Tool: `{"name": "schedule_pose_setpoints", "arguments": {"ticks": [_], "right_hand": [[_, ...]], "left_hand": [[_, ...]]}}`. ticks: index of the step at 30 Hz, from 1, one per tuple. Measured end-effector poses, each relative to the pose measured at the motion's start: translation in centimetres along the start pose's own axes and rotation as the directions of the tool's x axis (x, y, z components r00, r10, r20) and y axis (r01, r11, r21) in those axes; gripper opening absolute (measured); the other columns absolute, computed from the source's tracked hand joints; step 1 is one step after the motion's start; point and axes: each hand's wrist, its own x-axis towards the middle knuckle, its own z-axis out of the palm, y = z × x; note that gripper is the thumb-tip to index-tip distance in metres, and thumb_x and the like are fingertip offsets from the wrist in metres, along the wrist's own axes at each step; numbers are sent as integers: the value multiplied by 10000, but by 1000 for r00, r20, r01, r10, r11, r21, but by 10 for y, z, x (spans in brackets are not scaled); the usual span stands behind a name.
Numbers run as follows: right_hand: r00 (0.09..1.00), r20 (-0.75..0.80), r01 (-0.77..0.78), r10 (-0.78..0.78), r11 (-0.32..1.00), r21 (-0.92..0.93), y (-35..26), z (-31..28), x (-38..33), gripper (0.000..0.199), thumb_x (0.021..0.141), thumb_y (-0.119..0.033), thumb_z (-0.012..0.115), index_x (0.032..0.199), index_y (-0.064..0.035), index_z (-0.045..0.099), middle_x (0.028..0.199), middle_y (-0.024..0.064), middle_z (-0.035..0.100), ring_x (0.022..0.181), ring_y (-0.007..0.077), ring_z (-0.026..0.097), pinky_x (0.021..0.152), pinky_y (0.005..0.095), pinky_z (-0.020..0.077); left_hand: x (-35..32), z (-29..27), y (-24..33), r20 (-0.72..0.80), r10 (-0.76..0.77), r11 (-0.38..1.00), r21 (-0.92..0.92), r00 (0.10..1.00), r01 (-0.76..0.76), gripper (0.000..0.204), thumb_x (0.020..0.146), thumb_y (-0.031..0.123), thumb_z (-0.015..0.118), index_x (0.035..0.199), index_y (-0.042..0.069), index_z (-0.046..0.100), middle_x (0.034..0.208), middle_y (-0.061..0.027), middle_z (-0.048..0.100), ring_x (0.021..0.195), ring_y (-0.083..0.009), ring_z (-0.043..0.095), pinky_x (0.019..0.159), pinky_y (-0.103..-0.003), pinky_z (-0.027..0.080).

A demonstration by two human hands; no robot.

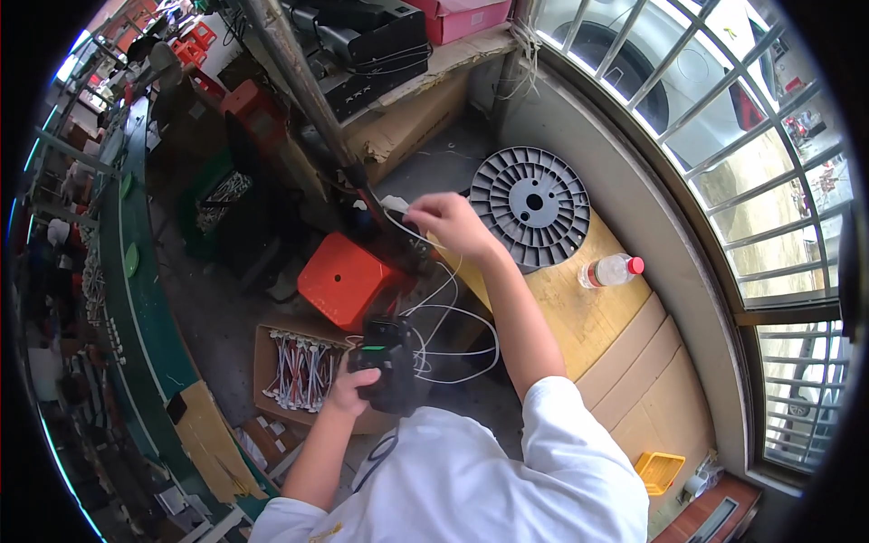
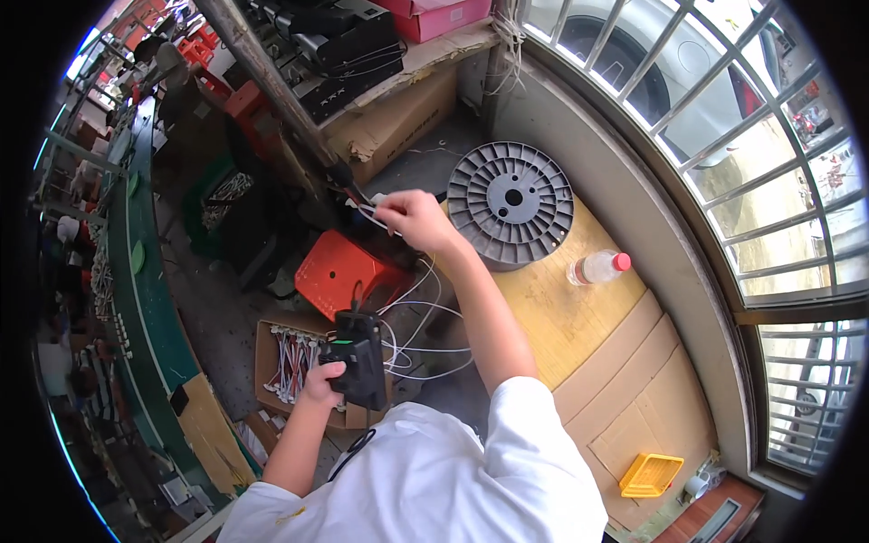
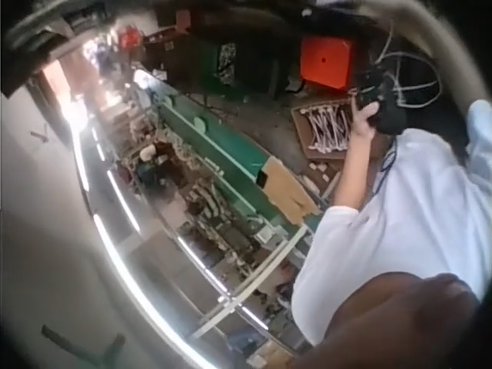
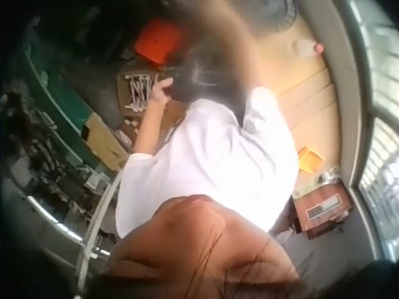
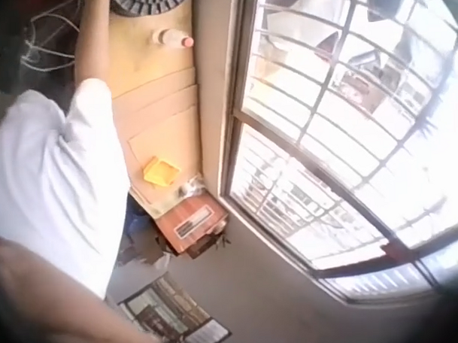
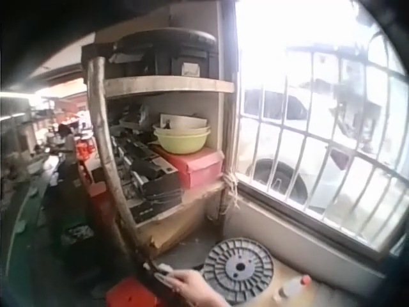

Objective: Bundling several loops of white wire together using a handheld binding tool and placing them in a bag.

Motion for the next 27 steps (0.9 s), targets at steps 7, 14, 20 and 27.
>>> {"name": "schedule_pose_setpoints", "arguments": {"ticks": [7, 14, 20, 27], "right_hand": [[962, 264, 75, -66, 997, -22, 14, 62, -169, 98, 812, -20, 588, 868, 15, 661, 744, 120, 647, 656, 218, 640, 612, 300, 505], [982, 184, 63, -51, 996, -56, 1, 97, -255, 220, 790, -33, 587, 1004, -49, 632, 748, 128, 592, 706, 295, 585, 622, 373, 473], [988, 79, -98, 135, 926, -364, 12, 81, -339, 233, 725, 6, 604, 925, -95, 668, 667, 68, 576, 647, 262, 562, 599, 370, 423], [924, -361, -298, 125, 827, -478, 52, 55, -356, 210, 722, 4, 615, 901, -94, 666, 677, 93, 588, 635, 276, 575, 607, 370, 443]], "left_hand": [[-40, -63, 25, -177, 101, 981, -148, 979, -128, 712, 675, 350, 593, 1253, -37, 437, 1168, -222, 551, 943, -330, 608, 852, -450, 496], [-2, -8, -35, 295, -317, 921, -133, 901, 367, 904, 622, 378, 632, 1362, -27, 309, 1333, -324, 372, 1019, -374, 582, 885, -478, 474], [41, 15, -58, 514, -362, 876, -96, 778, 472, 860, 587, 351, 676, 1303, -32, 390, 1240, -301, 450, 974, -383, 589, 858, -531, 467], [99, 72, -54, 686, -474, 801, 77, 552, 593, 808, 560, 270, 676, 1248, -57, 406, 1148, -239, 539, 959, -367, 595, 837, -465, 502]]}}
